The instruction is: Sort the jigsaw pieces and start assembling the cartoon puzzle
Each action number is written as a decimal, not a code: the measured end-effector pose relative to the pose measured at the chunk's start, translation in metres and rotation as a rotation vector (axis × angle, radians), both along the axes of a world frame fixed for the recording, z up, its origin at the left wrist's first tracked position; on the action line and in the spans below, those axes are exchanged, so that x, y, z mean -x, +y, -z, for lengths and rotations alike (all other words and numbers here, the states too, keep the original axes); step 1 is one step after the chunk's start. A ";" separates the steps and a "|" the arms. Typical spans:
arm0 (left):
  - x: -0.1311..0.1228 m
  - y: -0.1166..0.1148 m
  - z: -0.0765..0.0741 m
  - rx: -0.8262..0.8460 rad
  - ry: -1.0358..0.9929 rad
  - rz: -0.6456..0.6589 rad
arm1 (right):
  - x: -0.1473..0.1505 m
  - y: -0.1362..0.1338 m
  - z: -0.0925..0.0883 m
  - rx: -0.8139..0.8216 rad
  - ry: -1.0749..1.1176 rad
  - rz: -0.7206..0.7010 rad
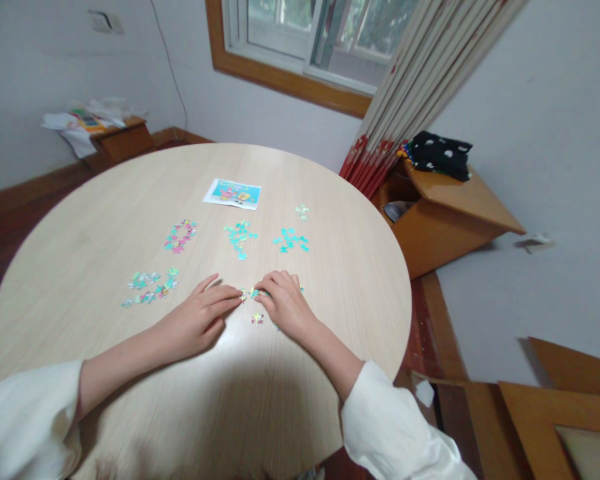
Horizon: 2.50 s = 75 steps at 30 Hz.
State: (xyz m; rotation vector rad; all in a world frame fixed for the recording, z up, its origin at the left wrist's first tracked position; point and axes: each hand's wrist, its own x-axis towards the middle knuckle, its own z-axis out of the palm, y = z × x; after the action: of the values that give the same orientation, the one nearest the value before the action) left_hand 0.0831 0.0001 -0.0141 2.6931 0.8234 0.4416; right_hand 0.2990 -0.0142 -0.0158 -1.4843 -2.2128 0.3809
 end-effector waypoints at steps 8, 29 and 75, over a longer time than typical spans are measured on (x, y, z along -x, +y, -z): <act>-0.001 0.000 -0.003 0.025 -0.003 0.015 | 0.002 -0.002 0.005 -0.076 -0.078 -0.062; -0.005 -0.001 0.004 -0.015 -0.022 0.012 | 0.005 -0.006 -0.003 -0.055 -0.128 -0.062; 0.001 0.009 0.003 0.215 -0.368 -0.245 | 0.009 -0.011 0.003 -0.201 -0.057 -0.113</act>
State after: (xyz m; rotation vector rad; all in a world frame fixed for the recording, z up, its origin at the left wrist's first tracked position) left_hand 0.0820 0.0087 -0.0170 2.2287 1.0237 0.8240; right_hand 0.2899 -0.0253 -0.0192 -1.2836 -2.3104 0.1467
